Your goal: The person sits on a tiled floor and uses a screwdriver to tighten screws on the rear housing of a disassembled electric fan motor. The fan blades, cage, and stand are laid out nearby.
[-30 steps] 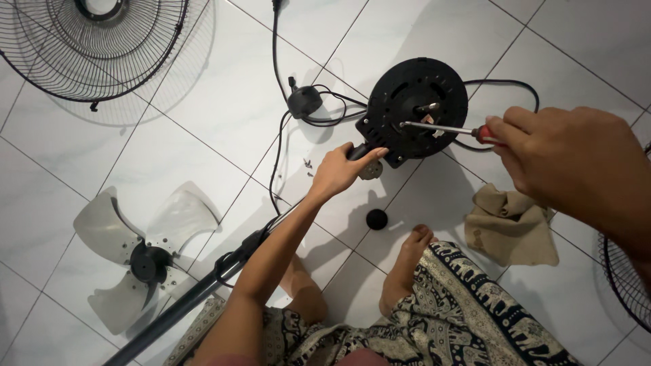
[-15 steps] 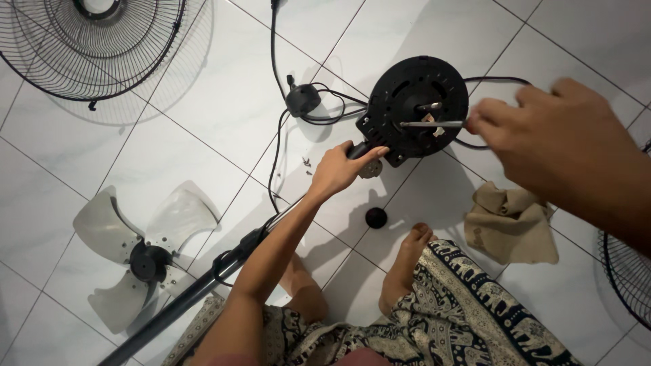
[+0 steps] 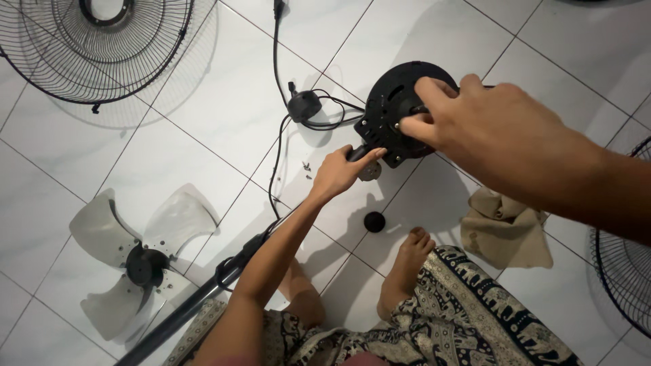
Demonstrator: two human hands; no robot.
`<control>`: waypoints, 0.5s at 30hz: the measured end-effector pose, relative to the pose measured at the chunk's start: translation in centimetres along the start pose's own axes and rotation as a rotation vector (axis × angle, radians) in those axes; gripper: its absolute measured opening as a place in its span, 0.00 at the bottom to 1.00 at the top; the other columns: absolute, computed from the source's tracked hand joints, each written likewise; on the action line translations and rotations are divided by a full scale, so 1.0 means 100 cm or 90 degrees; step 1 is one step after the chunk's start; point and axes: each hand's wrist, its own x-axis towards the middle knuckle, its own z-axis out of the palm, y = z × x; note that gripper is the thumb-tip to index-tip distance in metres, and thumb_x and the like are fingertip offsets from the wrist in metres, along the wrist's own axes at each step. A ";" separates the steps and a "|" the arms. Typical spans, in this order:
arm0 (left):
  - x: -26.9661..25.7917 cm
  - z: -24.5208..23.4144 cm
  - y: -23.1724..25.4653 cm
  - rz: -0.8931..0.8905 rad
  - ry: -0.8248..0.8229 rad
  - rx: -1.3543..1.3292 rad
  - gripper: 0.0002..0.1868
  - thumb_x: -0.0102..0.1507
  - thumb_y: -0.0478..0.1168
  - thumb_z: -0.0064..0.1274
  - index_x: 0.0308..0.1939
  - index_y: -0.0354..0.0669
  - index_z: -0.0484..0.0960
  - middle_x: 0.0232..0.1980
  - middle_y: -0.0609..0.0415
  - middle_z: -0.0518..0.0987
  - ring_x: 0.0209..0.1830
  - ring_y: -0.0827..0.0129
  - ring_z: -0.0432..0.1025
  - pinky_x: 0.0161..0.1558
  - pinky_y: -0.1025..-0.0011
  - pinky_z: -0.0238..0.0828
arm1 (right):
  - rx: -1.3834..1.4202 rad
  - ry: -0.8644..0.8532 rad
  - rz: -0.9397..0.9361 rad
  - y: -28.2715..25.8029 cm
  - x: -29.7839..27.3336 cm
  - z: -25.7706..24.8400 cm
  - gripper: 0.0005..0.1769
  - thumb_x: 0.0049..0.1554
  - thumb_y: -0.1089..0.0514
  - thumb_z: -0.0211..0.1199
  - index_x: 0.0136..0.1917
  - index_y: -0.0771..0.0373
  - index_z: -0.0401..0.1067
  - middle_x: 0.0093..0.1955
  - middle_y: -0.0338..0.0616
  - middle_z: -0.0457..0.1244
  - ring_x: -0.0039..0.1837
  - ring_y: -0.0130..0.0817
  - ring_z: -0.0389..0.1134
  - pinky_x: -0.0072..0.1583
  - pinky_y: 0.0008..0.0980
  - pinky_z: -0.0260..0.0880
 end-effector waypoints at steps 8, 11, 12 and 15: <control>-0.002 0.001 0.001 -0.009 -0.011 0.010 0.43 0.48 0.81 0.53 0.25 0.39 0.77 0.18 0.52 0.76 0.18 0.69 0.74 0.25 0.69 0.70 | -0.073 0.115 -0.009 0.009 -0.009 0.000 0.08 0.56 0.56 0.62 0.45 0.61 0.77 0.49 0.43 0.66 0.47 0.32 0.72 0.37 0.24 0.73; -0.002 0.001 0.003 -0.014 -0.008 0.034 0.43 0.47 0.81 0.53 0.25 0.40 0.77 0.18 0.52 0.76 0.18 0.68 0.75 0.25 0.69 0.71 | -0.034 0.123 0.010 0.001 -0.002 0.000 0.10 0.55 0.58 0.61 0.43 0.68 0.77 0.46 0.47 0.66 0.42 0.33 0.71 0.35 0.25 0.72; -0.002 0.001 0.004 -0.015 -0.005 0.041 0.43 0.47 0.81 0.53 0.25 0.41 0.77 0.18 0.52 0.76 0.18 0.68 0.75 0.25 0.69 0.71 | -0.019 0.115 0.022 0.000 -0.001 -0.001 0.10 0.55 0.60 0.61 0.43 0.70 0.77 0.45 0.48 0.66 0.40 0.33 0.71 0.34 0.25 0.72; -0.003 0.001 0.005 -0.012 0.001 0.039 0.44 0.47 0.81 0.53 0.24 0.39 0.77 0.18 0.53 0.77 0.18 0.68 0.75 0.26 0.68 0.71 | 0.014 -0.062 0.014 -0.004 0.002 -0.008 0.09 0.57 0.62 0.60 0.43 0.71 0.77 0.42 0.46 0.66 0.43 0.28 0.71 0.36 0.24 0.72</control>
